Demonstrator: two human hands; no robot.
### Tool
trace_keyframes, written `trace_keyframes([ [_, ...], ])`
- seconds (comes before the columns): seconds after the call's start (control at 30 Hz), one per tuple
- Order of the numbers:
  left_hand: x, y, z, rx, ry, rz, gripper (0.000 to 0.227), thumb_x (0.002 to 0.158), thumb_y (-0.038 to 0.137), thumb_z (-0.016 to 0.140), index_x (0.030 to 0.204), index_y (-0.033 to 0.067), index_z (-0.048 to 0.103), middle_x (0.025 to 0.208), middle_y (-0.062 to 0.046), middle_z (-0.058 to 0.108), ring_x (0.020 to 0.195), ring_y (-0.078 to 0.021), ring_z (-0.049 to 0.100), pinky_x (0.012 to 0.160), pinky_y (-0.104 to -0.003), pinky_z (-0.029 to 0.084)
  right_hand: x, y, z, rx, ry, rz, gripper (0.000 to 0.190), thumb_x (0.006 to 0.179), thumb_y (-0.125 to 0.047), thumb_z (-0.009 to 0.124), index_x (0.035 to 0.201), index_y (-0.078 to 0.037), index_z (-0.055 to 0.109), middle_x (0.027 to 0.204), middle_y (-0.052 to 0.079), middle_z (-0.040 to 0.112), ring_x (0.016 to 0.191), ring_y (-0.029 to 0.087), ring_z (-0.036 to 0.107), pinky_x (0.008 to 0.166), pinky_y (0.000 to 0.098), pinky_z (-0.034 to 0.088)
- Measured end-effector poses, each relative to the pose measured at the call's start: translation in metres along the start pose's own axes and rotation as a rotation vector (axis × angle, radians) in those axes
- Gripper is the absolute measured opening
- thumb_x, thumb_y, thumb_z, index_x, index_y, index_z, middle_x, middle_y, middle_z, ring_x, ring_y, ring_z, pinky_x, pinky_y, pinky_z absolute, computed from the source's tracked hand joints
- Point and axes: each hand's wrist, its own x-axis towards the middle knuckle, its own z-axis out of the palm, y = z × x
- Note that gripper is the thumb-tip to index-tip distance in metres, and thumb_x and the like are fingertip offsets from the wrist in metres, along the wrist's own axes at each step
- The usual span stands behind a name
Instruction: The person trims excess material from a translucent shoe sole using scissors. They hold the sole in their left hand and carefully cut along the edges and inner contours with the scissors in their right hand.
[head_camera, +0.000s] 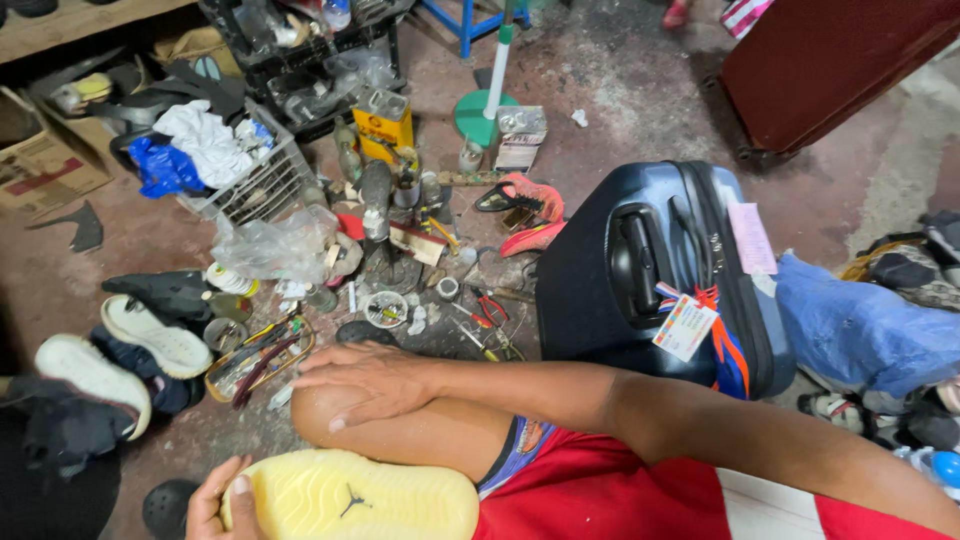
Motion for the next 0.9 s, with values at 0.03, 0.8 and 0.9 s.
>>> trace_keyframes([
  [0.03, -0.002, 0.021, 0.003, 0.072, 0.004, -0.008, 0.027, 0.109, 0.012, 0.059, 0.127, -0.0081, 0.06, 0.12, -0.021, 0.07, 0.109, -0.0237, 0.069, 0.103, -0.036, 0.053, -0.002, -0.004, -0.002, -0.01, -0.008, 0.033, 0.079, 0.096, -0.052, 0.065, 0.16, -0.016, 0.038, 0.165, 0.016, 0.036, 0.154, 0.037, 0.035, 0.12, 0.0564, 0.032],
  [0.8, -0.016, 0.205, 0.028, 0.286, 0.053, -0.176, 0.028, 0.087, 0.002, 0.063, 0.115, -0.0012, 0.067, 0.11, -0.014, 0.073, 0.107, -0.025, 0.069, 0.099, -0.034, 0.051, -0.006, -0.056, -0.022, 0.022, -0.035, 0.062, 0.071, 0.086, -0.032, 0.076, 0.149, -0.011, 0.051, 0.156, 0.017, 0.041, 0.148, 0.041, 0.035, 0.12, 0.0535, 0.029],
  [0.9, -0.025, 0.204, 0.015, 0.293, 0.025, -0.206, 0.031, 0.086, 0.002, 0.062, 0.116, -0.002, 0.066, 0.112, -0.014, 0.073, 0.108, -0.026, 0.068, 0.101, -0.034, 0.05, -0.007, -0.049, -0.014, 0.045, -0.074, 0.052, 0.057, 0.093, -0.023, 0.069, 0.148, -0.016, 0.057, 0.159, 0.013, 0.043, 0.151, 0.039, 0.036, 0.122, 0.052, 0.03],
])
